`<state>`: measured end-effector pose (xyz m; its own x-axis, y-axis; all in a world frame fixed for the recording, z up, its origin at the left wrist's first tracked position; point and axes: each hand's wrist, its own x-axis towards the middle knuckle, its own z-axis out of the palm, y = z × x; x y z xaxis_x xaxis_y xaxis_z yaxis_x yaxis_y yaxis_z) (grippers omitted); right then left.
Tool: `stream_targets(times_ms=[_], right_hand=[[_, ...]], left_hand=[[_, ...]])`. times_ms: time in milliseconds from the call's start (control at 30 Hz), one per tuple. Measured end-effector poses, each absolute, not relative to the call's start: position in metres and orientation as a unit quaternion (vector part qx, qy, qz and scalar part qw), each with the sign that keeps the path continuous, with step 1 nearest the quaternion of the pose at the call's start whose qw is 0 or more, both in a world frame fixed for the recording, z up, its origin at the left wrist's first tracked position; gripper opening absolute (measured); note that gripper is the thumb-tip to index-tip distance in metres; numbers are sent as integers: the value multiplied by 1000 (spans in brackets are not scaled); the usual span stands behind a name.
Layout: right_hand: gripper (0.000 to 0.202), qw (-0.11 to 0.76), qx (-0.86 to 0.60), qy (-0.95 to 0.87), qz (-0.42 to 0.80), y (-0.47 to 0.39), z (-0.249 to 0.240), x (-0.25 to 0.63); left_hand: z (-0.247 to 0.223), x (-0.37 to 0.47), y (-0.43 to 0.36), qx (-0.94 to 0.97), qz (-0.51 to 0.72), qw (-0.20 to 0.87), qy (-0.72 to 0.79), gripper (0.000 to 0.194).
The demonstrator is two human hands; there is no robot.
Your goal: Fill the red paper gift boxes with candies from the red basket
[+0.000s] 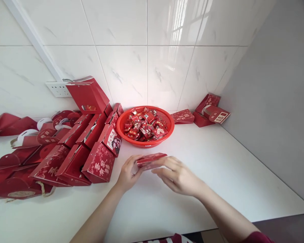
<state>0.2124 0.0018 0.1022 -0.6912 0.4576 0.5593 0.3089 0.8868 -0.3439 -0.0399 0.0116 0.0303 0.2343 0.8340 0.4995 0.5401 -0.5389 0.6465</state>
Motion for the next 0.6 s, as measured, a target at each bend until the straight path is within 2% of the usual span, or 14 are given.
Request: stream_targets(times_ms=[133, 367, 467, 600], right_hand=[[27, 302, -232, -922, 74, 31, 129, 207], [29, 288, -245, -920, 101, 55, 139, 190], [23, 240, -276, -924, 111, 57, 141, 189], [24, 181, -273, -933, 151, 59, 141, 194]], left_hand=[[30, -52, 17, 757, 403, 177, 483, 36], [40, -58, 18, 772, 382, 215, 459, 32], [44, -54, 14, 782, 371, 216, 452, 30], [43, -51, 13, 793, 357, 219, 443, 30]])
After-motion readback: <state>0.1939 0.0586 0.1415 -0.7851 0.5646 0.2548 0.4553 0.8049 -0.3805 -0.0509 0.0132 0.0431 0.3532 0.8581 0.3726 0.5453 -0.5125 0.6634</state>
